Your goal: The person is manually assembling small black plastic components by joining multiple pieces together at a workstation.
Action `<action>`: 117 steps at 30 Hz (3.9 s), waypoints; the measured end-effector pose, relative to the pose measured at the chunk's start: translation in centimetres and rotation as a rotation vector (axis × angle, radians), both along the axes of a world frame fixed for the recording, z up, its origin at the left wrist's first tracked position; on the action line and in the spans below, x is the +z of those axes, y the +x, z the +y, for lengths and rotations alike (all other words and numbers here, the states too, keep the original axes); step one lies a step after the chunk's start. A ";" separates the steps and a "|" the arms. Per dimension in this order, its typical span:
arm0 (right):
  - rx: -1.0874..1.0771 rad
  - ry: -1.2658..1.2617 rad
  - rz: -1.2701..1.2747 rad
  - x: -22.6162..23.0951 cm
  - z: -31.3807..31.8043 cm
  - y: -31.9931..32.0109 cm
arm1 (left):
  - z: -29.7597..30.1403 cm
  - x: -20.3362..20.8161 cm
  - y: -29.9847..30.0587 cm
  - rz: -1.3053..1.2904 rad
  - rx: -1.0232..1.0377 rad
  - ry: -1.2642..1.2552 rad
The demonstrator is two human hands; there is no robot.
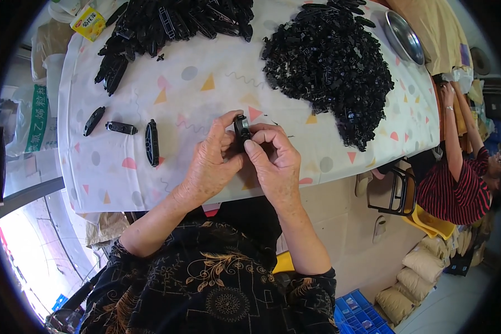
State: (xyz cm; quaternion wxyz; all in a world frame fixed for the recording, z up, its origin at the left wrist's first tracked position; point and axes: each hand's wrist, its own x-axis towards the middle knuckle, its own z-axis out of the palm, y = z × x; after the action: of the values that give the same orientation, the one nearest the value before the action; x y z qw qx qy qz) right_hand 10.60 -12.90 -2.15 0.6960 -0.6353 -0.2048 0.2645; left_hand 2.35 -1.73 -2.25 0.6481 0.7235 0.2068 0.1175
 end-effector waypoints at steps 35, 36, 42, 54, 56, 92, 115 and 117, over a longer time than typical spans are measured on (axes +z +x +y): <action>0.174 -0.100 -0.341 3.0 -1.5 -4.1 | 7.1 8.4 -12.5 0.182 -0.131 0.691; 0.032 -0.216 -0.440 2.9 -2.1 -2.3 | 8.9 8.6 -12.7 0.229 -0.061 0.747; -0.336 -0.810 -1.090 1.2 -5.5 7.1 | 17.4 7.9 -10.9 0.338 0.028 1.142; -0.121 -0.695 -1.132 1.1 -4.0 10.8 | 23.6 2.7 -2.2 0.538 0.068 1.229; -0.138 -0.646 -1.028 0.7 -4.0 10.8 | 23.2 3.3 -1.9 0.604 0.068 1.212; 0.004 -0.162 0.080 3.3 -0.5 4.2 | 2.6 2.5 1.4 -0.052 -0.073 -0.684; -0.053 -0.011 0.142 3.0 1.4 1.3 | 4.8 1.3 0.4 -0.279 0.110 -1.334; -0.017 0.038 0.161 2.8 1.7 0.3 | 4.7 0.8 -0.2 -0.320 0.091 -1.349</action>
State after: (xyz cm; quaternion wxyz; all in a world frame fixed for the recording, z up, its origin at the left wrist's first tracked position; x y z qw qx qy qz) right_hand 10.92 -11.15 0.66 0.7245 -0.6003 -0.1479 0.3048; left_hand 2.15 3.00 -1.45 0.9731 0.1271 0.1666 0.0957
